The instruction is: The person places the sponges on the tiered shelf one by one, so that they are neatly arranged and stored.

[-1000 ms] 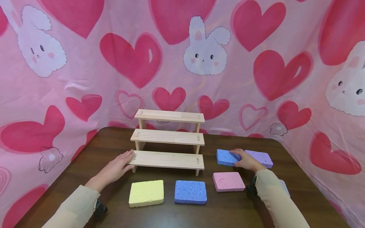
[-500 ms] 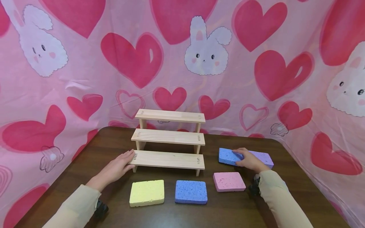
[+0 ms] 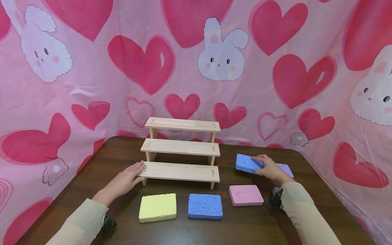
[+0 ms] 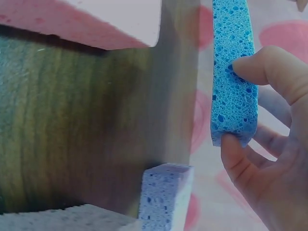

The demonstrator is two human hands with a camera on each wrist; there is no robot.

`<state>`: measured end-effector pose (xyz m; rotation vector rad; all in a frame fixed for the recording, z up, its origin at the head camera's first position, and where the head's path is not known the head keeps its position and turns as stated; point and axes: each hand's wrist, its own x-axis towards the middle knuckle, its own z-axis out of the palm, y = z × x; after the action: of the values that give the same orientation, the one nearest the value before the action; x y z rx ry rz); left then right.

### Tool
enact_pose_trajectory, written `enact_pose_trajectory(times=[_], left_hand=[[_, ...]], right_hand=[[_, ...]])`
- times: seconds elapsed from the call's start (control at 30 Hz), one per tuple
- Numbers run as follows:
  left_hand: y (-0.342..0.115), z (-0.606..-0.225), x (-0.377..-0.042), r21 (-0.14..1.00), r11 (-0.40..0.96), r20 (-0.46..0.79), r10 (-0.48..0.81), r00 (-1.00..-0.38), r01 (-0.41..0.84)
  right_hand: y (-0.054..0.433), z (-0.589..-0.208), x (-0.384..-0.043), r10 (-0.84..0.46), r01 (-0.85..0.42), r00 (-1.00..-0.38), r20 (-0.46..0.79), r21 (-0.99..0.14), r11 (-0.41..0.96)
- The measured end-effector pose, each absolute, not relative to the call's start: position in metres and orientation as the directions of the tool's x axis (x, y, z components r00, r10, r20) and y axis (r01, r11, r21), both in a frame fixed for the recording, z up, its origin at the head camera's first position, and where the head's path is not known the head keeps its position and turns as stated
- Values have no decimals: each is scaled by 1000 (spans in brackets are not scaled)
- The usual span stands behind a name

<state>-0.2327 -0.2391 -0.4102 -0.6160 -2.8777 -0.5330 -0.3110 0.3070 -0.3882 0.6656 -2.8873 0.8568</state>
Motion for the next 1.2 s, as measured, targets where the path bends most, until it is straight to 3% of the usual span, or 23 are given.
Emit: enact_pose_trajectory(times=[0.47, 1.2], left_hand=[[-241, -409, -232, 310, 849, 228, 371, -900, 428], [-240, -407, -231, 309, 850, 212, 376, -902, 427]], right_hand=[[301, -361, -308, -402, -472, -882, 247, -429, 770], [284, -311, -309, -398, -491, -869, 294, -404, 772]])
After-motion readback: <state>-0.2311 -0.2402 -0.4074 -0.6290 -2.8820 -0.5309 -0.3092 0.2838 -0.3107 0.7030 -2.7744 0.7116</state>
